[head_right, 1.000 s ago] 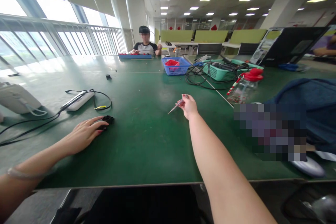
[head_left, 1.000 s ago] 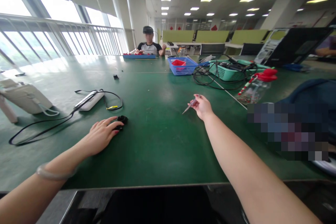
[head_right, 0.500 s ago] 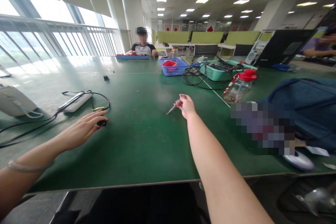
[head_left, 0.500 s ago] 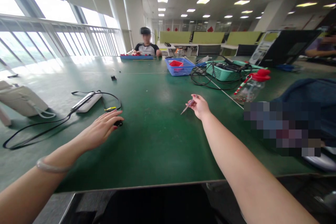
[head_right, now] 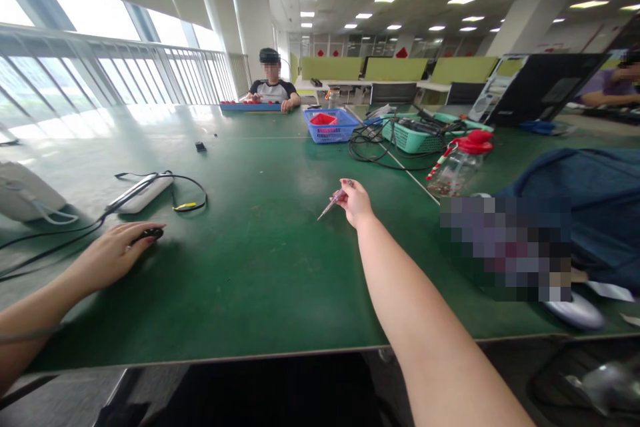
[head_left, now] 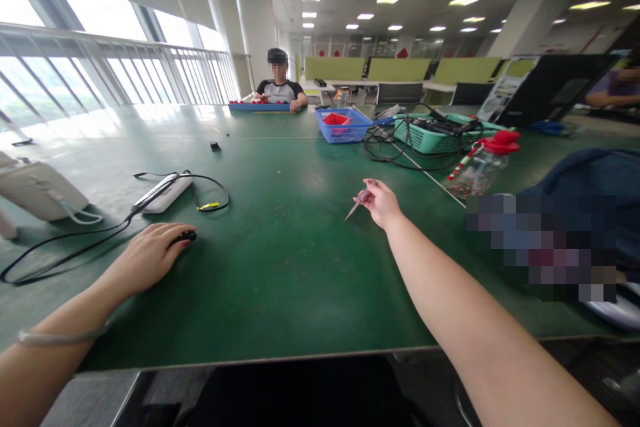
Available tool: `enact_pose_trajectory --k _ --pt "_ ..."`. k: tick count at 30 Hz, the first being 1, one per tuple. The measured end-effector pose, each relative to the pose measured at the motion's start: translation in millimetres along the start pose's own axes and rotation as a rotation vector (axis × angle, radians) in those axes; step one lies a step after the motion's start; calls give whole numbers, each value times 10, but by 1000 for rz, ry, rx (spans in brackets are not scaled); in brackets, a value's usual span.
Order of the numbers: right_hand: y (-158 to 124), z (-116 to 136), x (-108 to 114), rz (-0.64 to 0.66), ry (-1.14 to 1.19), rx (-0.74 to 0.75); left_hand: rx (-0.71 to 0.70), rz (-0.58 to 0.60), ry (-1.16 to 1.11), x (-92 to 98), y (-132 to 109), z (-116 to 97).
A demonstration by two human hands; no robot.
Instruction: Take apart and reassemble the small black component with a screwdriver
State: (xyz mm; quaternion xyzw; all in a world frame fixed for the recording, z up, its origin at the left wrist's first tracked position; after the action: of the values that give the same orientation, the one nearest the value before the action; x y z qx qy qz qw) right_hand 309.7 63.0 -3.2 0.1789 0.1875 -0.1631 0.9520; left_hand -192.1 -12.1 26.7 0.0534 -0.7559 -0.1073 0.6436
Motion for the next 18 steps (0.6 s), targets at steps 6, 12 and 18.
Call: enact_pose_trajectory --k 6,12,18 --pt "1 -3 -4 8 -15 6 309 -58 -322 85 62 477" --pt "4 0 -11 17 -24 10 404 -124 -707 141 0 610" --pt "-9 5 -20 24 -23 17 424 -59 -1250 12 -34 711"
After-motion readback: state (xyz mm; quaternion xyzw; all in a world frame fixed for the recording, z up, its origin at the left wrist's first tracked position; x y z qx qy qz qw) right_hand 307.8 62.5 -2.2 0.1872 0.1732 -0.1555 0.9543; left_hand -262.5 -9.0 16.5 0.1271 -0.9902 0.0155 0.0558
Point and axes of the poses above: each hand's wrist, its own y-axis towards the middle knuckle, its own x-axis out of the back of the hand, z = x × y, the point moved 8 cm from there along y, towards the middle knuckle, and after that the axes turned 15 degrees about x, right-handed, at the moved point
